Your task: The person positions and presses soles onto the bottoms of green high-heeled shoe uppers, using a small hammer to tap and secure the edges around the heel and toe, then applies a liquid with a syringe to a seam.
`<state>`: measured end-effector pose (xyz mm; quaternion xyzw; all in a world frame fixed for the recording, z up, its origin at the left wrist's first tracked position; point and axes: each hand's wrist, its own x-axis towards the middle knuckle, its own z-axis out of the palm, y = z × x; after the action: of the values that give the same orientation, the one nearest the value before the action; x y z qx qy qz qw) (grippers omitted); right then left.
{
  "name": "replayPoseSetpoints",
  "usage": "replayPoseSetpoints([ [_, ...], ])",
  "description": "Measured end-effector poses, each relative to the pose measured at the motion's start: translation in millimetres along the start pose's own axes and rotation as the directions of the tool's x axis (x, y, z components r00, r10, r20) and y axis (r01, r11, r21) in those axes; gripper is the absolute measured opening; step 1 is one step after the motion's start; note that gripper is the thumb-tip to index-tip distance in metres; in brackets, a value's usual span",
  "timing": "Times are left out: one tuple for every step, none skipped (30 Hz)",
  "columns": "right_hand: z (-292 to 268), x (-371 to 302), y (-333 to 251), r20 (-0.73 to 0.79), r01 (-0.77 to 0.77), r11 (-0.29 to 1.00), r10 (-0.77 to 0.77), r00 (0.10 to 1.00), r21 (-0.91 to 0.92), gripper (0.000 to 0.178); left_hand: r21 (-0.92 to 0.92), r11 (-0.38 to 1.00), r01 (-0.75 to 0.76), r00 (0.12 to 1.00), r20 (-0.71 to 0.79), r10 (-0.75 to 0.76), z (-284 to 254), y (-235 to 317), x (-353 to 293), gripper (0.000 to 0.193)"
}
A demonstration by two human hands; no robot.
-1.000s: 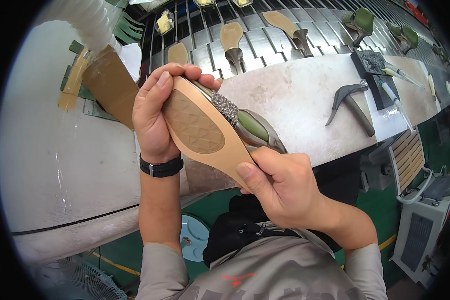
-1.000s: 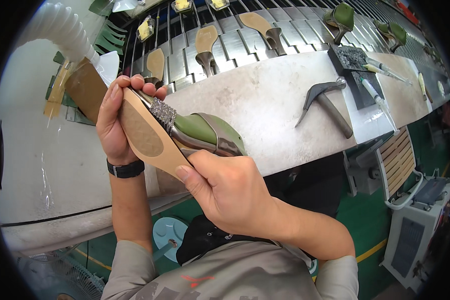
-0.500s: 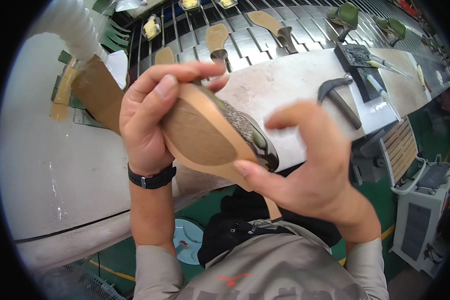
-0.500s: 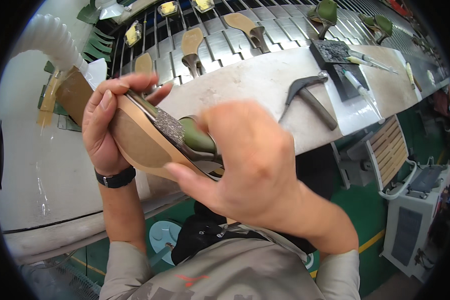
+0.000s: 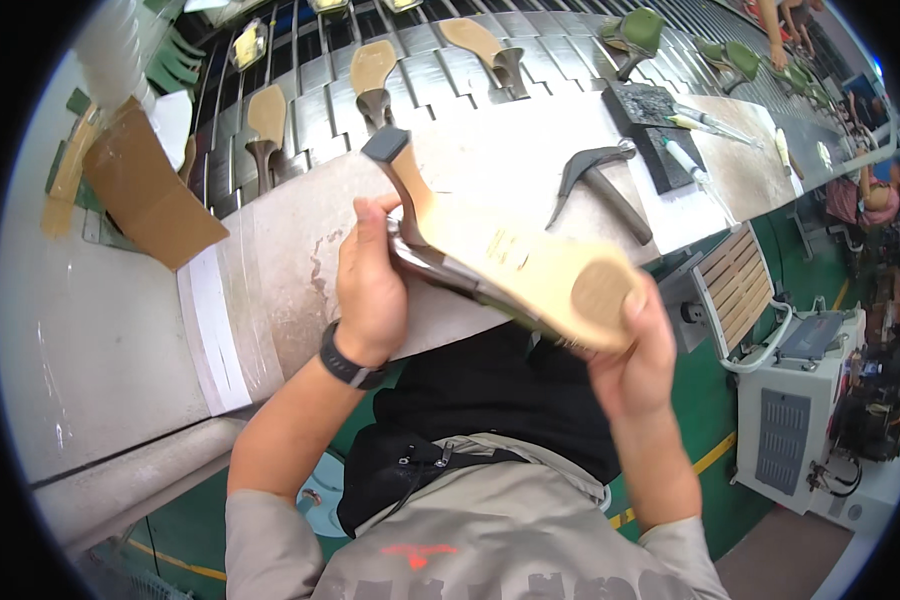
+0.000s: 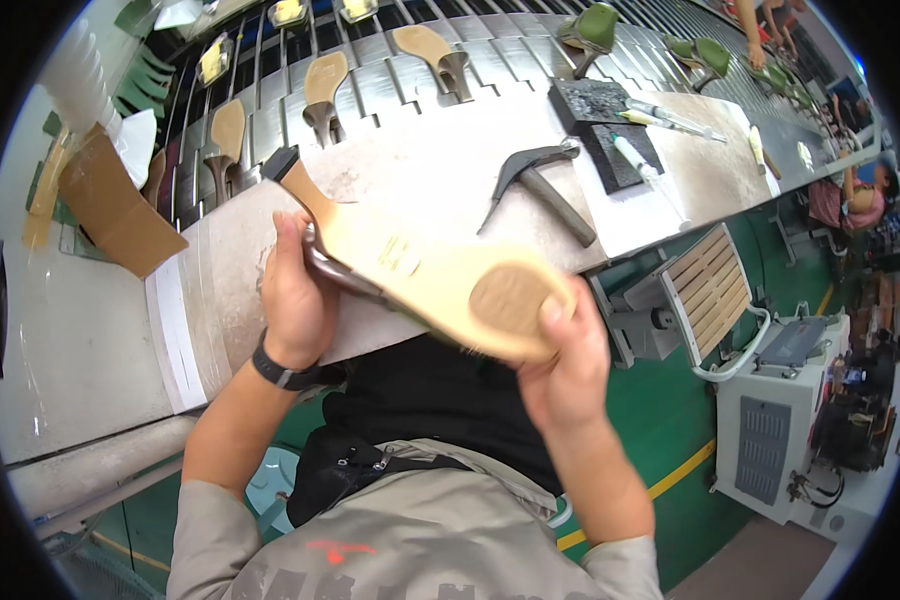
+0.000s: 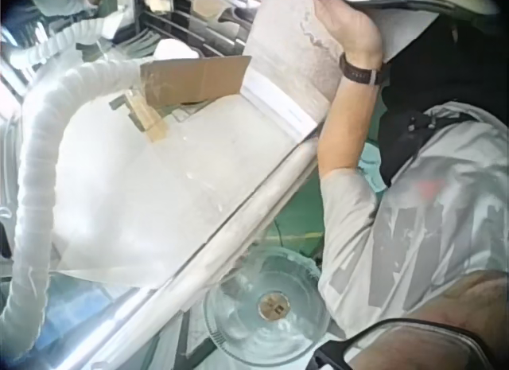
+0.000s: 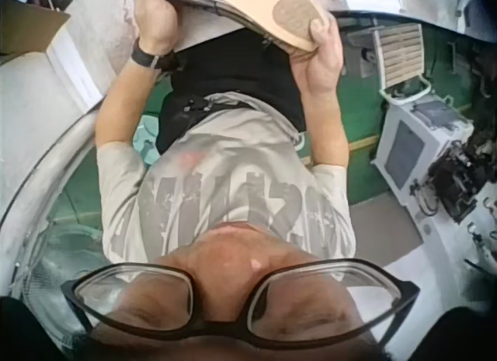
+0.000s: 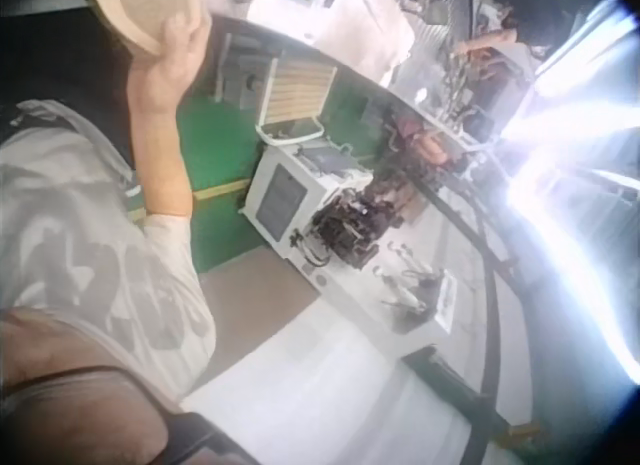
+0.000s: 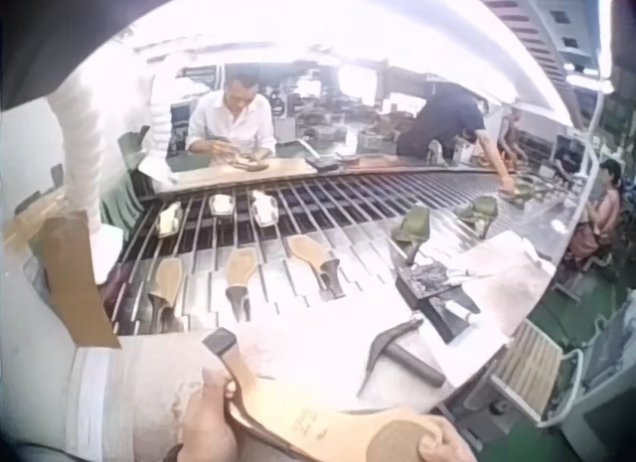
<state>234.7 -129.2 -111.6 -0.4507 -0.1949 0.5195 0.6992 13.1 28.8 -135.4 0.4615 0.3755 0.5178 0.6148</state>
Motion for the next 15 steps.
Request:
replayPoseSetpoints([
  [1, -15, 11, -0.003, -0.035, 0.990, 0.036, 0.999, 0.137, 0.041, 0.126, 0.991, -0.052, 0.997, -0.057, 0.059, 4, 3, 4, 0.066],
  [2, -25, 19, 0.045, -0.091, 0.981, 0.084, 0.995, 0.169, 0.041, 0.193, 0.967, -0.163, 0.983, -0.052, 0.176, 3, 3, 21, 0.072],
  [-7, -26, 22, 0.123, -0.115, 0.989, 0.126, 0.984, -0.090, 0.040, 0.157, 0.978, -0.137, 0.990, 0.059, 0.129, -6, 13, 30, 0.075],
  [-14, -25, 22, 0.179, -0.109, 0.933, 0.179, 0.967, -0.343, 0.038, 0.120, 0.988, -0.101, 0.980, 0.181, 0.078, -6, 30, 40, 0.078],
  [-8, -18, 23, 0.170, 0.018, 0.827, 0.094, 0.981, -0.562, 0.036, 0.134, 0.977, -0.168, 0.963, 0.235, 0.133, -3, 34, 53, 0.087],
  [1, -7, 16, 0.306, 0.301, 0.631, -0.105, 0.946, -0.715, 0.041, 0.326, 0.890, -0.319, 0.910, 0.368, 0.191, -5, 43, 53, 0.092],
  [16, 3, 4, 0.357, 0.365, 0.575, -0.132, 0.925, -0.732, 0.044, 0.294, 0.903, -0.313, 0.902, 0.391, 0.186, -6, 41, 55, 0.094],
  [36, 11, -12, 0.411, 0.427, 0.517, -0.153, 0.899, -0.742, 0.047, 0.266, 0.914, -0.307, 0.894, 0.409, 0.181, -9, 40, 54, 0.096],
  [55, 17, -30, 0.443, 0.471, 0.490, -0.181, 0.878, -0.734, 0.050, 0.258, 0.916, -0.309, 0.890, 0.419, 0.182, -4, 38, 55, 0.096],
  [77, 28, -41, 0.490, 0.518, 0.475, -0.192, 0.850, -0.712, 0.053, 0.275, 0.891, -0.361, 0.874, 0.432, 0.221, -8, 36, 54, 0.097],
  [99, 37, -54, 0.566, 0.582, 0.437, -0.183, 0.804, -0.686, 0.053, 0.281, 0.868, -0.409, 0.855, 0.451, 0.257, -10, 34, 53, 0.097],
  [117, 48, -60, 0.641, 0.647, 0.401, -0.171, 0.748, -0.648, 0.052, 0.287, 0.867, -0.408, 0.859, 0.444, 0.257, -12, 35, 51, 0.097],
  [125, 56, -62, 0.635, 0.642, 0.394, -0.168, 0.754, -0.657, 0.052, 0.228, 0.904, -0.362, 0.866, 0.442, 0.235, -10, 36, 49, 0.094],
  [134, 65, -60, 0.743, 0.752, 0.278, -0.159, 0.650, -0.598, 0.047, 0.178, 0.932, -0.314, 0.876, 0.434, 0.212, -11, 36, 48, 0.092],
  [139, 70, -59, 0.835, 0.843, 0.162, -0.130, 0.534, -0.513, 0.041, 0.197, 0.902, -0.384, 0.851, 0.453, 0.264, -13, 35, 50, 0.095],
])
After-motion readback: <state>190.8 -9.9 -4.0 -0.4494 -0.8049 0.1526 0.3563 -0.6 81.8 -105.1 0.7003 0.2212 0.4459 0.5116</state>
